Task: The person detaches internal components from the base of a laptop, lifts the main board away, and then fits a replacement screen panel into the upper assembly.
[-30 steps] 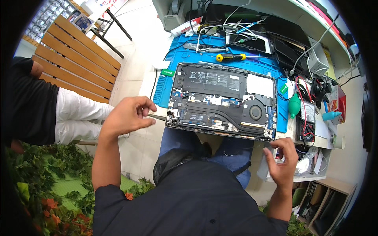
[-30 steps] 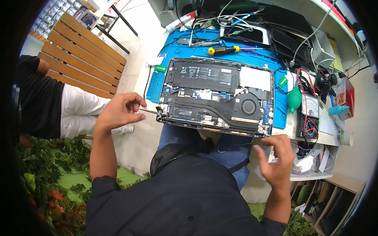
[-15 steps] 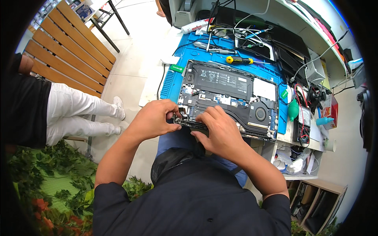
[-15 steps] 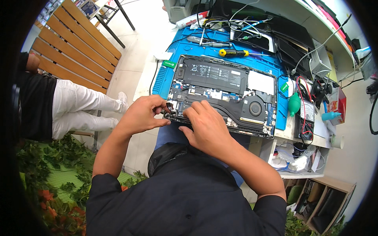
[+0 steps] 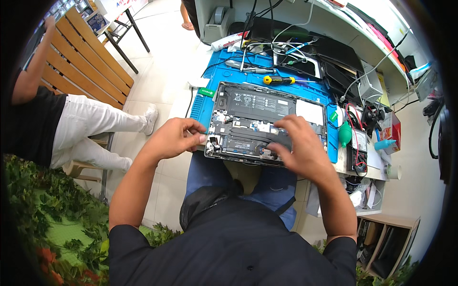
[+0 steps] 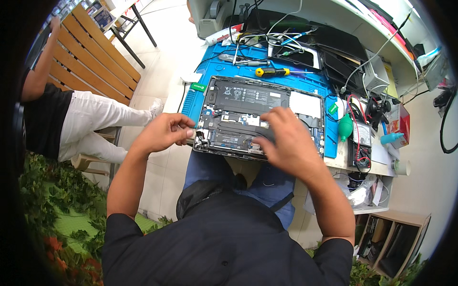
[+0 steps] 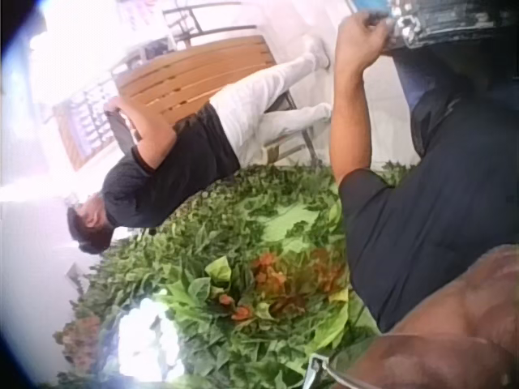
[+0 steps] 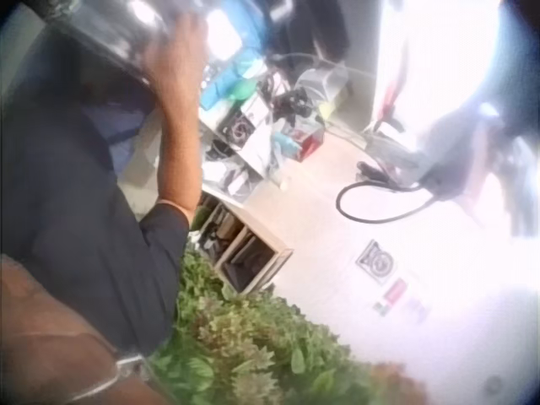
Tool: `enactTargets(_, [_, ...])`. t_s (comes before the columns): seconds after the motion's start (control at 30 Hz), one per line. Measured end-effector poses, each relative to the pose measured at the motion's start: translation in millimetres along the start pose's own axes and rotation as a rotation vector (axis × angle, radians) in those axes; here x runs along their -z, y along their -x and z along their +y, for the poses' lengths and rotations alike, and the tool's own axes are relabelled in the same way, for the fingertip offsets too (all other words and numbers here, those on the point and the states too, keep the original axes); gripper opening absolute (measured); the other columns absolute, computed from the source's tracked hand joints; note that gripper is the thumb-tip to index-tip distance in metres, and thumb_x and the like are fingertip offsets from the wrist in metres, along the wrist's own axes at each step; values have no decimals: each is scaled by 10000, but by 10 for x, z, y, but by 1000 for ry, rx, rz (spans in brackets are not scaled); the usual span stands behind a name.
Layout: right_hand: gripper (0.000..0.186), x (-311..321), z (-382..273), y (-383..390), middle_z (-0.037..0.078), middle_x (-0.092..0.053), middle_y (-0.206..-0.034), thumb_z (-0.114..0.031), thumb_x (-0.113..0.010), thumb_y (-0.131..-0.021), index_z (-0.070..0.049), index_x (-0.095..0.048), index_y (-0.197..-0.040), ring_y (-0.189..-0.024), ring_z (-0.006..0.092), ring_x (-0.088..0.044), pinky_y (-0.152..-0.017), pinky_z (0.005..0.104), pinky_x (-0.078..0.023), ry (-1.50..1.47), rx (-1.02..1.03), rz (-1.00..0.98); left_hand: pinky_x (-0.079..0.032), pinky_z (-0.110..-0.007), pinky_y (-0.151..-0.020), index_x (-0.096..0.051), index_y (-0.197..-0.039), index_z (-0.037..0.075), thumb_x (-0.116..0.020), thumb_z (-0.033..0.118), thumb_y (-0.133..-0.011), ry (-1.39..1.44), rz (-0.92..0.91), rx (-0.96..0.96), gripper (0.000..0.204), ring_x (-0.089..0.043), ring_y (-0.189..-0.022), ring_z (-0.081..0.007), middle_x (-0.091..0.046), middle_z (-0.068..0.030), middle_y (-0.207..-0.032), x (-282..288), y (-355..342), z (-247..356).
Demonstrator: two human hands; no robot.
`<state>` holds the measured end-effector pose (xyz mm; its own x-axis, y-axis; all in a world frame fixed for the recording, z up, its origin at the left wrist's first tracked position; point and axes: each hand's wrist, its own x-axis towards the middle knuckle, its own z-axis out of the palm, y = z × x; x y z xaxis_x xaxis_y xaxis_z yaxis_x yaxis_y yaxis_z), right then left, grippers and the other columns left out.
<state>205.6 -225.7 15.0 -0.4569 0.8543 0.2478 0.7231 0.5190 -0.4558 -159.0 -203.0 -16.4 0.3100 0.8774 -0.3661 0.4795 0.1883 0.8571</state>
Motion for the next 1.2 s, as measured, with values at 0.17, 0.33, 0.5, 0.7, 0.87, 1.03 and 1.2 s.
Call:
enactTargets(0.17, [236,68,366,-526,178,-707,-1251,-88,-709,-1019,4,-704,-1236,-1237,405,-657,-1077,484,-517,36,75,44,-625,-291,-716,-629,-1385,-141,-805,64,-997,1,-85,-44,473,-761,-816,-147,-783,-116,-968,-46,-20,-116])
enactTargets(0.33, [221,-560,439,-1456,204,-718,-1251,-75,-662,-1003,-6,-736,-1200,-1244,399,-667,-1086,491,-532,155,151,-125,-641,-292,-799,-640,-1406,-117,-851,-45,-935,536,113,-52,521,-777,-898,-169,-786,-146,-1038,-517,265,-518])
enactTargets(0.5, [211,-826,467,-1954,239,-763,-1166,-73,-747,-902,-2,-757,-1100,-1167,418,-720,-1009,510,-577,289,165,-285,-646,-286,-956,-646,-1418,-128,-819,-89,-949,783,346,-241,501,-785,-1043,-181,-784,-174,-1197,-1022,298,-739])
enactTargets(0.7, [174,-784,523,-2235,243,-801,-1086,-81,-746,-872,-25,-817,-1021,-1061,426,-769,-941,501,-608,290,95,-399,-637,-313,-1018,-661,-1421,-129,-806,-104,-955,860,366,-329,488,-785,-1095,-196,-793,-191,-1258,-1151,233,-932])
enactTargets(0.87, [227,-776,524,-2309,264,-780,-1089,-65,-609,-949,-7,-779,-1086,-1098,443,-737,-955,510,-577,357,120,-525,-649,-329,-1004,-662,-1427,-122,-794,-105,-965,916,360,-331,481,-788,-1094,-202,-801,-188,-1244,-1184,224,-986])
enactTargets(1.03, [263,-807,555,-2323,283,-773,-1091,-112,-567,-966,19,-758,-1089,-1085,459,-730,-955,526,-565,295,99,-498,-661,-341,-990,-662,-1417,-125,-785,-102,-973,937,411,-309,461,-790,-1088,-206,-798,-192,-1237,-1248,251,-943])
enactTargets(1.2, [400,-824,632,-2413,317,-753,-1181,-247,-527,-1018,75,-756,-1078,-1128,476,-724,-1013,532,-557,194,133,-483,-666,-346,-987,-653,-1407,-123,-775,-95,-982,921,454,-323,443,-789,-1094,-214,-793,-196,-1227,-1275,279,-878])
